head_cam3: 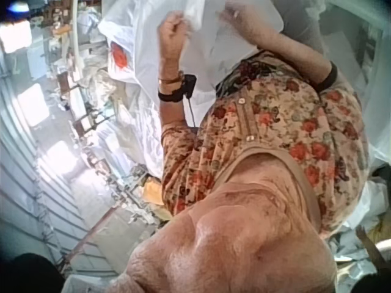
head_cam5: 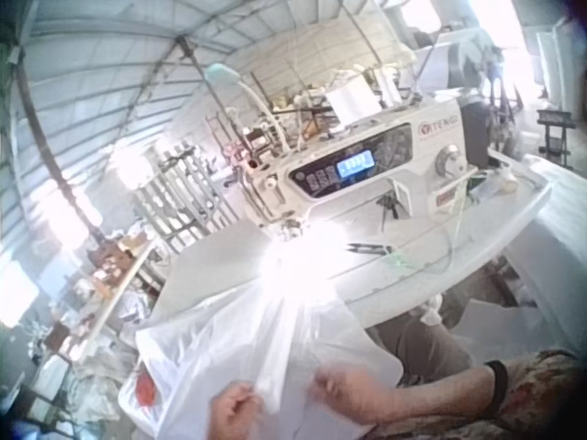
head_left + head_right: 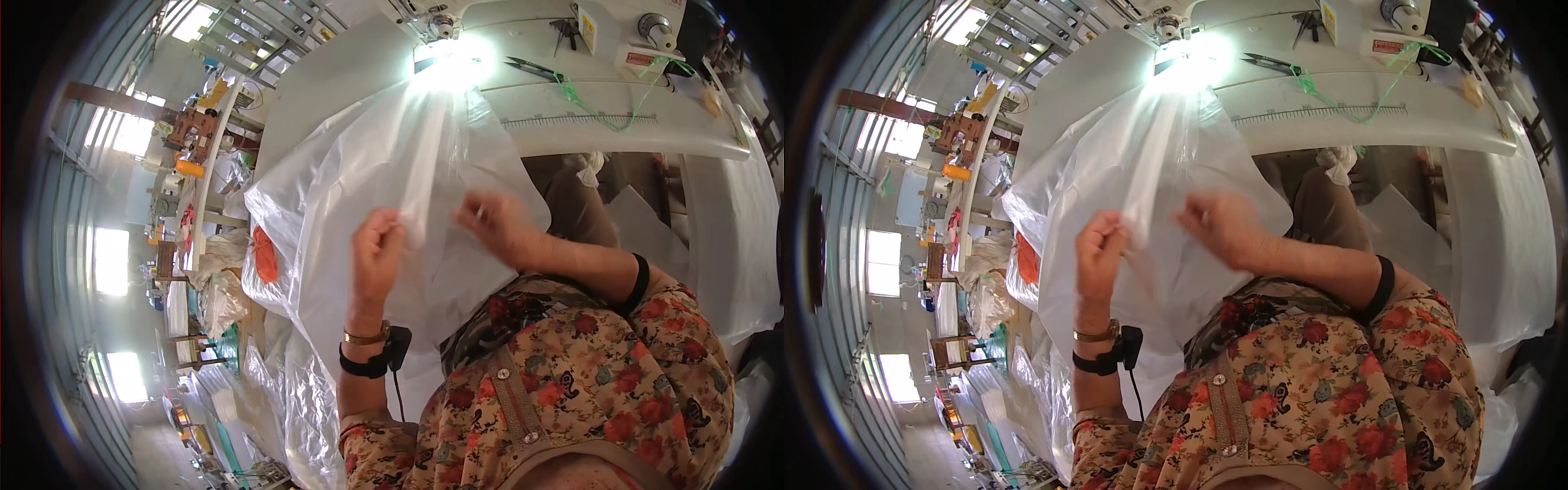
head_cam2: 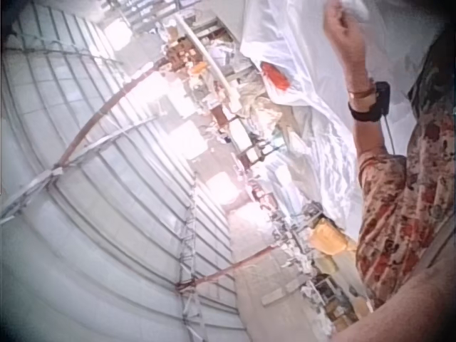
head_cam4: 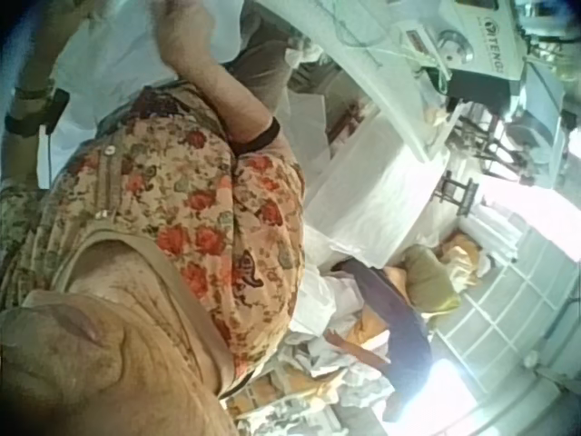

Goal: Sewing large white plastic sheets using an industrial sewing machine.

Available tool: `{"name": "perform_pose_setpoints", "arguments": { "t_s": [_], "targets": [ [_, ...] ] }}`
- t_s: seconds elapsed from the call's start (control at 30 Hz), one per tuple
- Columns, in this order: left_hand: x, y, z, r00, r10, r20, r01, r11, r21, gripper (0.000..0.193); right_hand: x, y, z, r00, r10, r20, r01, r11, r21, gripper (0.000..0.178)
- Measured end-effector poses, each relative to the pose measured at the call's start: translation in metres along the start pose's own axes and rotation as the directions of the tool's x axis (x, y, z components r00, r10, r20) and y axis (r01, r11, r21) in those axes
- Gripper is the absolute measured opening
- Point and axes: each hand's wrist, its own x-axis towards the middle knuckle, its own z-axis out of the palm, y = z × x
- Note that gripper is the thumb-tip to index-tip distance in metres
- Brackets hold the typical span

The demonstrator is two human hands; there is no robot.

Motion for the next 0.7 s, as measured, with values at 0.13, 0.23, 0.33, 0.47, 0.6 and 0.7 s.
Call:
{"name": "perform_pose_setpoints", "arguments": {
  "t_s": [0.13,0.23,0.33,0.47,0.6,0.7],
  "targets": [
    [0.012,0.033,-0.005,0.987,-0.119,-0.111,0.092,0.971,-0.219,0.015,0.032,0.031,-0.003,0.965,0.209,-0.159,-0.092,0.836,0.540,0.028],
    [0.019,0.042,0.005,0.980,-0.089,-0.180,0.038,0.962,-0.270,0.014,0.045,0.020,0.017,0.951,0.307,-0.031,-0.190,0.661,0.726,0.032],
    [0.028,0.037,0.011,0.976,-0.059,-0.207,0.014,0.977,-0.212,0.014,0.055,0.029,0.033,0.974,0.227,-0.018,-0.100,0.495,0.863,0.027],
    [0.023,0.011,0.002,0.981,0.006,-0.194,-0.036,0.987,-0.154,0.016,0.019,0.008,0.036,0.932,-0.115,0.344,-0.261,0.446,0.856,0.023],
    [0.014,0.011,0.016,0.994,-0.107,-0.019,0.103,0.982,-0.157,0.019,-0.008,0.002,0.025,0.839,-0.226,0.496,-0.378,0.413,0.828,0.025],
    [0.016,0.009,0.027,0.985,-0.125,0.121,0.123,0.992,0.019,0.021,-0.010,0.008,0.030,0.861,-0.242,0.446,-0.292,0.483,0.826,0.026]
  ]
}}
